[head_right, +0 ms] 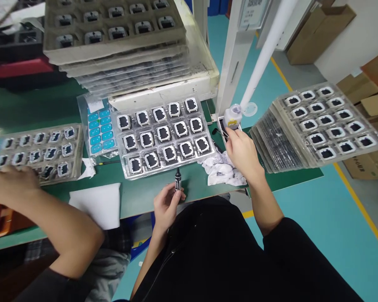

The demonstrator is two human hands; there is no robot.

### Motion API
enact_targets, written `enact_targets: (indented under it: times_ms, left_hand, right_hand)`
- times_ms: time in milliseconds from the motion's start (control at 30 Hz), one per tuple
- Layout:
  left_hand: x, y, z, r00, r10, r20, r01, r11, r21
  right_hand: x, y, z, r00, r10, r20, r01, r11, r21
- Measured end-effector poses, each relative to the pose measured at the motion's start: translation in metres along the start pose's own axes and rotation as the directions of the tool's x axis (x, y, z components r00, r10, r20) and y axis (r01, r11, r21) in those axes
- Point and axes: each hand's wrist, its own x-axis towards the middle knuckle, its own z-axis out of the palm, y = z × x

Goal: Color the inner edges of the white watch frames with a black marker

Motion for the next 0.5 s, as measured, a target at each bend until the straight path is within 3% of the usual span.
enact_targets:
  times_ms: [133,233,400,500]
  left_hand:
    - [-0.016,-0.004,-0.003,0.987,-0.153,0.040,0.155,0.987,-0.048]
    - [-0.031,-0.002,-0.005,0.930,-0.361,0.065,0.366,0.924,-0.113]
    - [-0.047,0.004,-0.008,0.834,-0.542,0.099,0.551,0.818,-0.167]
    - [-0.050,0.004,-0.009,0.818,-0.568,0.092,0.575,0.801,-0.167]
  right_hand:
    - [-0.020,-0.003,-0.012,0.998,0.047,-0.051,-0.041,0.994,0.105]
    - [-0.043,-0.020,-0.021,0.994,0.037,-0.100,-0.010,0.968,0.251]
    - [-0.082,-0.073,-0.024,0.996,-0.092,0.008,0.072,0.827,0.558]
    - [-0.094,-0.102,-0.021,0.984,-0.151,0.094,0.056,0.765,0.642]
